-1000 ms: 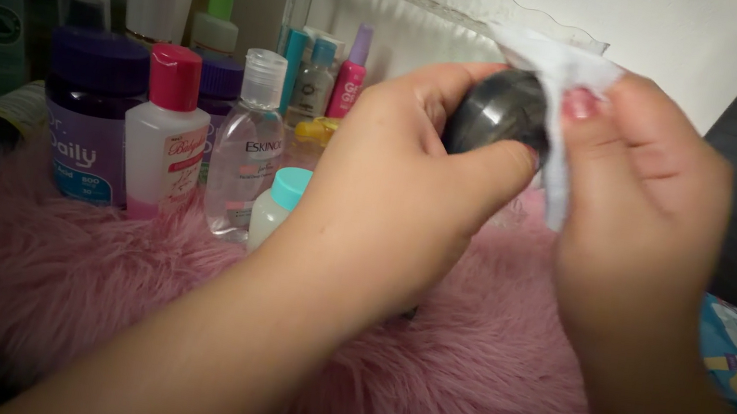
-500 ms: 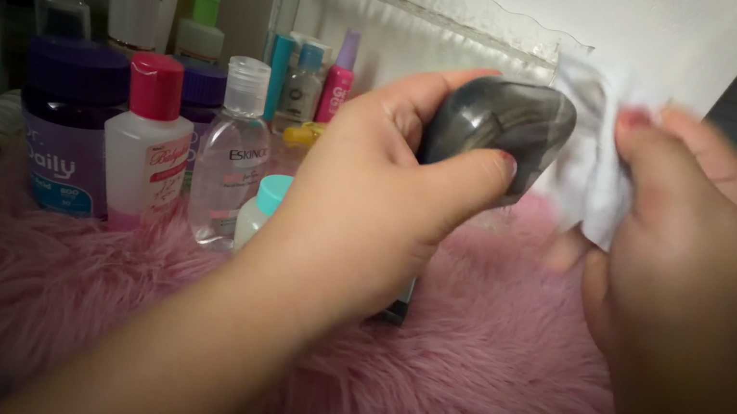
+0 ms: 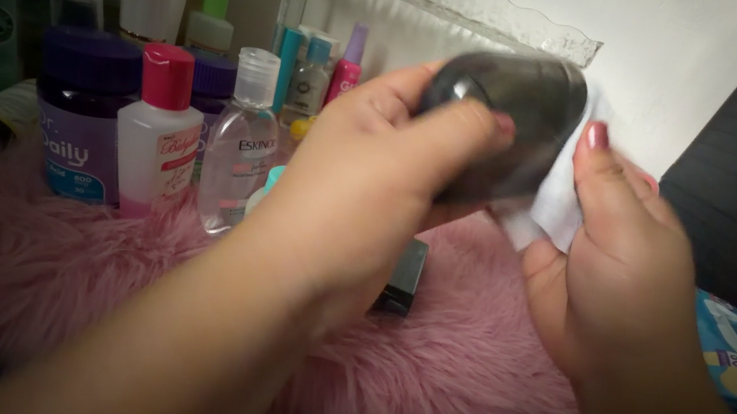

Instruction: The person wipes the exterior of several cosmetic bottles and compacts with a white wipe. They handle each item one at a time, rotating them to clean all sides, then place them back on a pink fluffy surface.

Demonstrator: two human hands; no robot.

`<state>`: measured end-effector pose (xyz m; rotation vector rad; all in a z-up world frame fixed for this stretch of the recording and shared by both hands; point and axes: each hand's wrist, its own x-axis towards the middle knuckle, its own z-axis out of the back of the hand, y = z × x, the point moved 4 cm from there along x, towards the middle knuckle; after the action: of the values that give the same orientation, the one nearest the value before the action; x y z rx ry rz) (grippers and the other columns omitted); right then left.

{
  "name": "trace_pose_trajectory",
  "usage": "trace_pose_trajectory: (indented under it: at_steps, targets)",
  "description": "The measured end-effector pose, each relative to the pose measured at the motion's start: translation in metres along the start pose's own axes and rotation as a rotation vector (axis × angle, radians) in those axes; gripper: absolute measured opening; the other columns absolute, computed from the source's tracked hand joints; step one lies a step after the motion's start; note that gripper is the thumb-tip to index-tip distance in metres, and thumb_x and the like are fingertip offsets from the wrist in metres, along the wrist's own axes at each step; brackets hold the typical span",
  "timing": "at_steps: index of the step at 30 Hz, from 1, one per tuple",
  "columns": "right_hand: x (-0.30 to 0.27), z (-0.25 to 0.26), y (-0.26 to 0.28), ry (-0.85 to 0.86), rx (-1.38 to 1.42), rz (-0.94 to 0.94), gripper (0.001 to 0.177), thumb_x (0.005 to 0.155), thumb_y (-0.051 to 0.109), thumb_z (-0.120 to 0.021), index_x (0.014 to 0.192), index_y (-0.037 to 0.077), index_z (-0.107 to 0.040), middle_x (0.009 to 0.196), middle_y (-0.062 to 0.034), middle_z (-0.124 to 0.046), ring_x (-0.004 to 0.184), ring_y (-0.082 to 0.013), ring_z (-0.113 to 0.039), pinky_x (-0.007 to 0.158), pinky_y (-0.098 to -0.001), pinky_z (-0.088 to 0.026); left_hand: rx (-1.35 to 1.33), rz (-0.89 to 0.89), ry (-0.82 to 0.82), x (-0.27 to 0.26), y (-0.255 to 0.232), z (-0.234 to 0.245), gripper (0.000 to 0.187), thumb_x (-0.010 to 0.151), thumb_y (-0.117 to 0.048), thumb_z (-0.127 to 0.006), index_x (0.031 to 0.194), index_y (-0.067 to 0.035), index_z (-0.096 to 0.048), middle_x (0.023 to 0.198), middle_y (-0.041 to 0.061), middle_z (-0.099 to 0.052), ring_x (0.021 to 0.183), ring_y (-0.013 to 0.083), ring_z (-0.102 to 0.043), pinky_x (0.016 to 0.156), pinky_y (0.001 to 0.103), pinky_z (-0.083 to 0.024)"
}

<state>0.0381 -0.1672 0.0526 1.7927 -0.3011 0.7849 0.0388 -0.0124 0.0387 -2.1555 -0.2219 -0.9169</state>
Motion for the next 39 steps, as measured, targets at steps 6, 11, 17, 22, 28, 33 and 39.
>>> trace_pose_trajectory:
  at_steps: [6,11,17,22,28,33,39]
  targets:
    - [-0.004,0.006,-0.006,-0.125,0.092,-0.015,0.034,0.106,0.015,-0.048,0.133,-0.004,-0.055,0.131,-0.0131,-0.065,0.120,-0.0218,-0.064,0.107,-0.0450,-0.053,-0.273,0.178,-0.168,0.002,0.012,0.007,0.025,0.089,-0.014,-0.066,0.111,-0.001,-0.068,0.108,0.010,-0.074,0.101,0.0210,-0.072,0.087,0.040,-0.062]
    - [-0.005,0.013,-0.002,-0.115,-0.122,0.068,0.028,0.110,0.014,-0.053,0.124,-0.009,-0.062,0.115,-0.0135,-0.069,0.102,-0.0180,-0.065,0.095,-0.0343,-0.054,-0.364,0.253,-0.264,0.000,0.018,0.008,0.023,0.089,-0.014,-0.064,0.108,-0.002,-0.066,0.109,0.011,-0.073,0.101,0.0237,-0.072,0.092,0.044,-0.061]
    - [-0.014,0.024,0.004,-0.168,-0.362,0.092,0.026,0.105,0.008,-0.057,0.120,-0.010,-0.067,0.108,-0.0147,-0.071,0.094,-0.0149,-0.067,0.085,-0.0268,-0.053,-0.396,0.265,-0.322,-0.004,0.015,0.016,0.023,0.088,-0.015,-0.063,0.106,-0.001,-0.065,0.108,0.012,-0.074,0.099,0.0248,-0.073,0.088,0.044,-0.063]
    - [-0.011,0.033,0.021,-0.298,-0.473,0.125,0.025,0.104,0.009,-0.059,0.114,-0.013,-0.065,0.099,-0.0145,-0.072,0.081,-0.0144,-0.070,0.074,-0.0257,-0.057,-0.456,0.229,-0.229,0.002,0.012,0.014,0.024,0.093,-0.014,-0.061,0.111,0.001,-0.061,0.109,0.016,-0.072,0.100,0.0283,-0.073,0.090,0.045,-0.062]
    - [0.004,0.016,0.034,-0.217,-0.860,0.158,0.024,0.108,0.018,-0.061,0.111,-0.002,-0.075,0.081,-0.0184,-0.066,0.049,-0.0201,-0.053,0.046,-0.0345,-0.044,-0.453,0.257,-0.264,0.000,0.019,0.000,0.026,0.089,-0.015,-0.063,0.112,-0.003,-0.063,0.111,0.010,-0.071,0.102,0.0237,-0.071,0.093,0.049,-0.059]
    - [-0.007,-0.017,0.028,-0.022,-1.029,0.544,0.022,0.100,0.005,-0.059,0.117,-0.003,-0.069,0.115,-0.0146,-0.071,0.100,-0.0203,-0.067,0.089,-0.0298,-0.054,-0.447,0.276,-0.349,-0.002,0.017,0.003,0.028,0.086,-0.014,-0.065,0.111,-0.003,-0.064,0.113,0.010,-0.070,0.103,0.0238,-0.070,0.097,0.050,-0.058]
    - [-0.032,-0.034,0.020,0.082,-1.194,0.605,0.029,0.094,-0.002,-0.057,0.121,-0.002,-0.069,0.126,-0.0151,-0.072,0.121,-0.0200,-0.068,0.101,-0.0294,-0.053,-0.475,0.254,-0.385,-0.001,0.021,0.009,0.029,0.089,-0.014,-0.066,0.114,-0.001,-0.063,0.113,0.012,-0.071,0.103,0.0237,-0.070,0.099,0.047,-0.059]
